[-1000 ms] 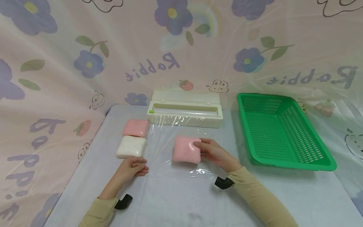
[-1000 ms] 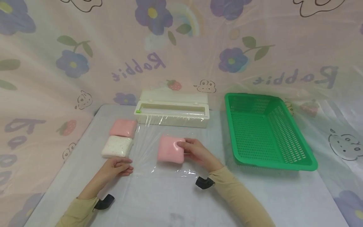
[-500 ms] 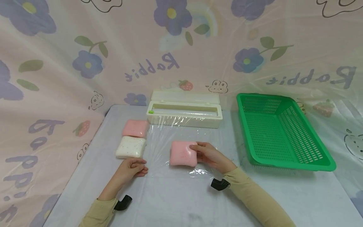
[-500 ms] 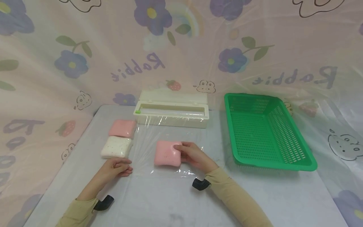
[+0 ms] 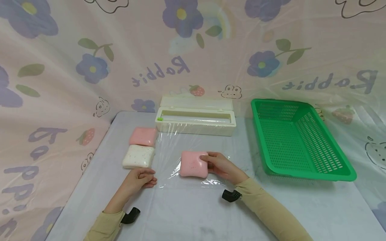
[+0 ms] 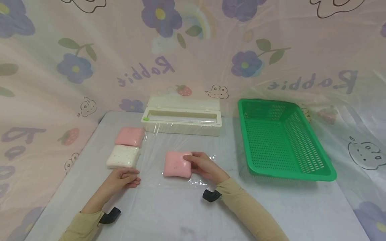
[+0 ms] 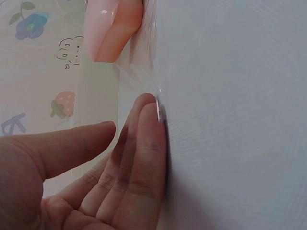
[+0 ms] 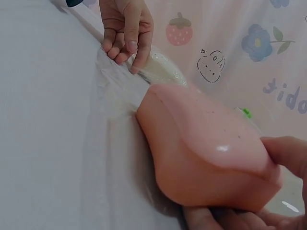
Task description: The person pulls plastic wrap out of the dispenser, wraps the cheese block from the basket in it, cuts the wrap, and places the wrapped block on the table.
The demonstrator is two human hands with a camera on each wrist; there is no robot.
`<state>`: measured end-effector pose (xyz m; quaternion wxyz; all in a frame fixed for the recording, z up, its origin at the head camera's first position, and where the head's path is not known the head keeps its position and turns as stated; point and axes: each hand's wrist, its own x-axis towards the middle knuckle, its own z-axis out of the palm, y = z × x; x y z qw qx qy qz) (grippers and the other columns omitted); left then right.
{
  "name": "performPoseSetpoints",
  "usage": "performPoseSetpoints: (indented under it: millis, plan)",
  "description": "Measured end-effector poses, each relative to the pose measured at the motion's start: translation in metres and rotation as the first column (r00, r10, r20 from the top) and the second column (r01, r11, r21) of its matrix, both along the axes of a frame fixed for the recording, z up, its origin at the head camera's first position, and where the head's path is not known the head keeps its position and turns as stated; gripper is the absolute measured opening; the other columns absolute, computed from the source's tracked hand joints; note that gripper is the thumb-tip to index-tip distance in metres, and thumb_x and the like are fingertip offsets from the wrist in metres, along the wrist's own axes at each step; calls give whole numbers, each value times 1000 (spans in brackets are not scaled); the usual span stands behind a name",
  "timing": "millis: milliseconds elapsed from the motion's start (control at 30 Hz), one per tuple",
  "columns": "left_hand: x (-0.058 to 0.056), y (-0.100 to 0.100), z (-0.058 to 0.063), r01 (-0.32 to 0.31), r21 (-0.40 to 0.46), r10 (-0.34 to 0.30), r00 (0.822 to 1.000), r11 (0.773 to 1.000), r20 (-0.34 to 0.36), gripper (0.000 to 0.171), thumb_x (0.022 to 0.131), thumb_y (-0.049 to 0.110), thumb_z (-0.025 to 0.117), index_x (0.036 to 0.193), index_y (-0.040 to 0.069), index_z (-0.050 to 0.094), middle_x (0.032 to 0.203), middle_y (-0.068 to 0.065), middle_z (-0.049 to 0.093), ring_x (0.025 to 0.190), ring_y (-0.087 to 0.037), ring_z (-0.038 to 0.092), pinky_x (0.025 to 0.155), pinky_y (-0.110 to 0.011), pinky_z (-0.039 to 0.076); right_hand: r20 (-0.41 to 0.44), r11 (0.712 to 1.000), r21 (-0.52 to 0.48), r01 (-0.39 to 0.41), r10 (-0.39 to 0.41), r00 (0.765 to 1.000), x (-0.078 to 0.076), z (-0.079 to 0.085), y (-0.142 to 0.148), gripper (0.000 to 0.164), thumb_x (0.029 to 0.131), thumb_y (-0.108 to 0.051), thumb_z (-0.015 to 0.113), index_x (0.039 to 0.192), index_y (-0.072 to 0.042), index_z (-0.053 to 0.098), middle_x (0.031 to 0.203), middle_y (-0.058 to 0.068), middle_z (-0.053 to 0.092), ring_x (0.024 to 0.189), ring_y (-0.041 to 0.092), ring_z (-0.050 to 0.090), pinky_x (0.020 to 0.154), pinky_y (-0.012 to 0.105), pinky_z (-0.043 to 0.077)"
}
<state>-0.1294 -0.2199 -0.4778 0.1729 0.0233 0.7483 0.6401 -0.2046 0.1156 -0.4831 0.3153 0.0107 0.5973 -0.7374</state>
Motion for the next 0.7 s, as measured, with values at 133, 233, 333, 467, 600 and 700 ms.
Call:
performPoseSetpoints:
  millis: [133, 233, 333, 467, 600, 700]
  plan:
    - [0, 0, 1, -4, -3, 4, 1000, 1000, 4, 28, 96, -5, 50, 116, -24, 47, 93, -27, 66, 84, -29, 68, 75, -34, 58, -14, 1000, 11, 5, -5, 1000, -1, 1, -1, 49, 93, -17, 64, 131, 8, 47, 106, 10, 65, 90, 19, 63, 81, 36, 55]
    - [0, 0, 0, -5, -5, 5, 1000, 1000, 6, 28, 95, -5, 50, 115, -24, 47, 93, -26, 66, 84, -28, 68, 75, -34, 58, -30, 1000, 19, 15, -14, 999, -2, 1, -1, 46, 92, -16, 65, 128, 8, 49, 103, 9, 65, 87, 18, 63, 78, 34, 56]
    - [0, 0, 0, -4, -7, 4, 1000, 1000, 8, 28, 96, -5, 50, 116, -24, 47, 93, -27, 66, 84, -28, 68, 75, -34, 58, -39, 1000, 24, 19, -18, 999, -4, 1, 0, 43, 93, -16, 64, 126, 7, 50, 99, 8, 65, 83, 17, 63, 75, 32, 56]
    - [0, 1, 0, -5, -9, 5, 1000, 1000, 14, 29, 96, -4, 51, 116, -24, 47, 93, -27, 66, 84, -28, 68, 75, -34, 58, -21, 999, 4, 34, -34, 999, -7, 2, 0, 43, 95, -17, 60, 127, 9, 48, 98, 7, 64, 82, 16, 62, 71, 30, 55]
    - [-1, 1, 0, -9, -14, 10, 1000, 1000, 18, 29, 96, -4, 51, 117, -23, 47, 94, -26, 66, 84, -27, 68, 75, -33, 58, -15, 999, -11, 38, -38, 999, -8, 4, 1, 44, 96, -16, 59, 129, 10, 46, 98, 7, 64, 84, 16, 62, 72, 31, 56]
    - [-1, 1, -1, -13, -20, 13, 1000, 1000, 25, 29, 96, -4, 51, 117, -23, 47, 93, -26, 66, 83, -25, 68, 75, -32, 58, -17, 999, -10, 38, -38, 999, -8, 3, 1, 46, 96, -16, 58, 131, 11, 44, 100, 7, 63, 86, 17, 62, 74, 32, 56]
